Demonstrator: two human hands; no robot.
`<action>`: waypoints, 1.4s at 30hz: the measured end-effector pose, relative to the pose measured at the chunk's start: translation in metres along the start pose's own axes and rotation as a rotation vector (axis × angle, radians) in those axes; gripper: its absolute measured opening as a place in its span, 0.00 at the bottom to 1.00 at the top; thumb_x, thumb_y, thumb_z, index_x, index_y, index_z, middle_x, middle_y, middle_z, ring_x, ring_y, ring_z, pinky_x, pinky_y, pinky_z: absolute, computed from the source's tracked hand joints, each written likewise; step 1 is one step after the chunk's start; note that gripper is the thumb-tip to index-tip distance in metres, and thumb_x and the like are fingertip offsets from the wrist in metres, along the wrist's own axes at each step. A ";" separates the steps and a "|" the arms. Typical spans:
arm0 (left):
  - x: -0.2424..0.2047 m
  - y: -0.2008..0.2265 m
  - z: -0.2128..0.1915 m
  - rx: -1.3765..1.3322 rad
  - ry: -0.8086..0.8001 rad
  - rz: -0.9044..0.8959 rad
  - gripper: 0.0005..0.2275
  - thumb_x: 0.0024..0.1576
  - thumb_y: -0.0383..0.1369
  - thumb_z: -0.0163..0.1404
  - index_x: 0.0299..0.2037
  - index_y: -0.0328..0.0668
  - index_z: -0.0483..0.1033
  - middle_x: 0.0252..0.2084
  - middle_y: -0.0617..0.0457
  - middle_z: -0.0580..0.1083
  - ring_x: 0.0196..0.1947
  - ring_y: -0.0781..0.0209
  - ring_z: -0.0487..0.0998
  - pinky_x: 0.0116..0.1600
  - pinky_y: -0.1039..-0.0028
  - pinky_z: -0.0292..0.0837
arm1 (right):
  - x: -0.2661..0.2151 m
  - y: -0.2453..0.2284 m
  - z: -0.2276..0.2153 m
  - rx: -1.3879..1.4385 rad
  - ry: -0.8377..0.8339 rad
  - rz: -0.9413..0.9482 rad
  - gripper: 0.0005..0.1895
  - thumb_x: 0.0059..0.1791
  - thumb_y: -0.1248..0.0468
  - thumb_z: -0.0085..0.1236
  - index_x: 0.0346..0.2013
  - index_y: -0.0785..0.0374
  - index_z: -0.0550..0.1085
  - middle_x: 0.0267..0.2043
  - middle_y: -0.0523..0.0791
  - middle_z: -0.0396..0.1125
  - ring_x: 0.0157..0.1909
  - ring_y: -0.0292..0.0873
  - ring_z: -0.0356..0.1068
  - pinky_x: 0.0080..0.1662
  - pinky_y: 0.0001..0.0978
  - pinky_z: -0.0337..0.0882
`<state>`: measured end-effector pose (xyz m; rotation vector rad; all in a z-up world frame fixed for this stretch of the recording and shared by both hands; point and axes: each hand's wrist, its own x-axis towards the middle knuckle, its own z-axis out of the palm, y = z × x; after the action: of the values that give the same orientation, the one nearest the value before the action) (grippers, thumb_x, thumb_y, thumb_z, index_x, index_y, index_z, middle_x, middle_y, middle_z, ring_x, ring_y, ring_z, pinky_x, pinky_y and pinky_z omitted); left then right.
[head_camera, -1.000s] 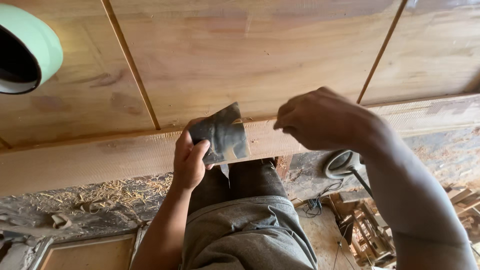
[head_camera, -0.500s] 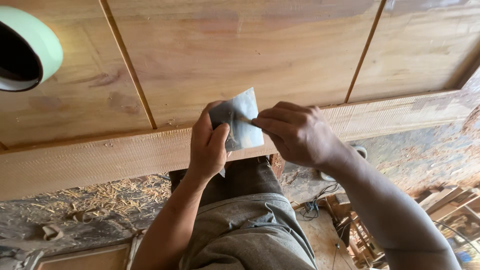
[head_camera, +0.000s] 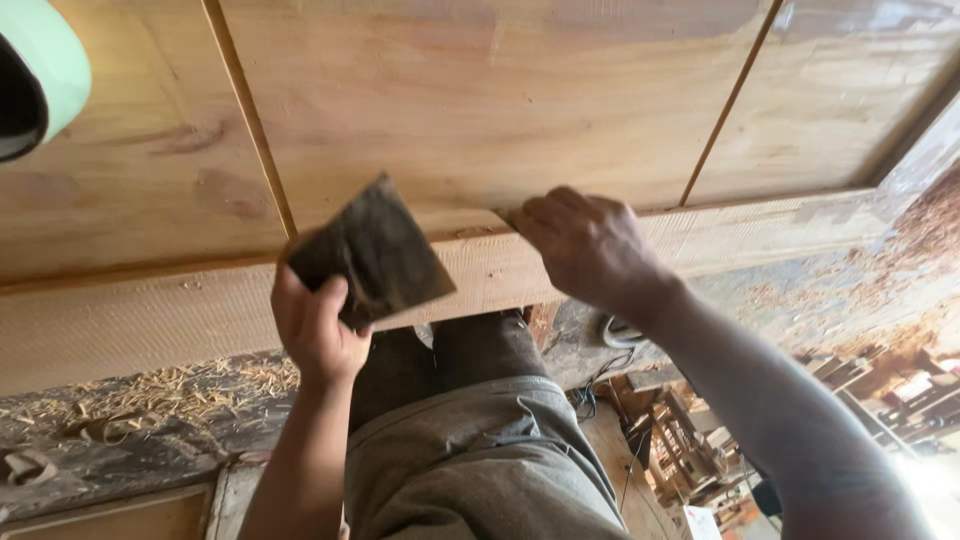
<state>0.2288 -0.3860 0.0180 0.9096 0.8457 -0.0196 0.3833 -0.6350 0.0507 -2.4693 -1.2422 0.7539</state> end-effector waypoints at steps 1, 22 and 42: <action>-0.003 -0.002 -0.004 -0.024 -0.006 -0.011 0.19 0.57 0.26 0.42 0.59 0.27 0.66 0.39 0.48 0.73 0.23 0.68 0.68 0.20 0.79 0.61 | -0.004 -0.002 0.001 -0.019 0.009 0.003 0.14 0.50 0.74 0.50 0.45 0.64 0.80 0.43 0.45 0.77 0.42 0.41 0.76 0.41 0.34 0.80; -0.028 -0.033 0.002 -0.102 -0.109 -0.222 0.18 0.58 0.24 0.42 0.60 0.28 0.64 0.39 0.47 0.73 0.23 0.68 0.70 0.20 0.80 0.64 | -0.041 0.020 0.025 -0.052 0.090 -0.001 0.14 0.53 0.76 0.51 0.50 0.65 0.79 0.46 0.48 0.77 0.45 0.41 0.77 0.43 0.31 0.81; -0.030 -0.038 0.021 -0.013 -0.155 -0.270 0.17 0.59 0.23 0.40 0.59 0.28 0.64 0.39 0.47 0.73 0.23 0.68 0.70 0.21 0.78 0.65 | -0.060 0.034 0.026 -0.033 0.141 0.102 0.11 0.55 0.75 0.52 0.48 0.63 0.79 0.45 0.46 0.75 0.43 0.40 0.76 0.39 0.30 0.80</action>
<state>0.2079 -0.4344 0.0181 0.7660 0.8171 -0.3156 0.3613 -0.7032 0.0329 -2.5787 -1.0949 0.5758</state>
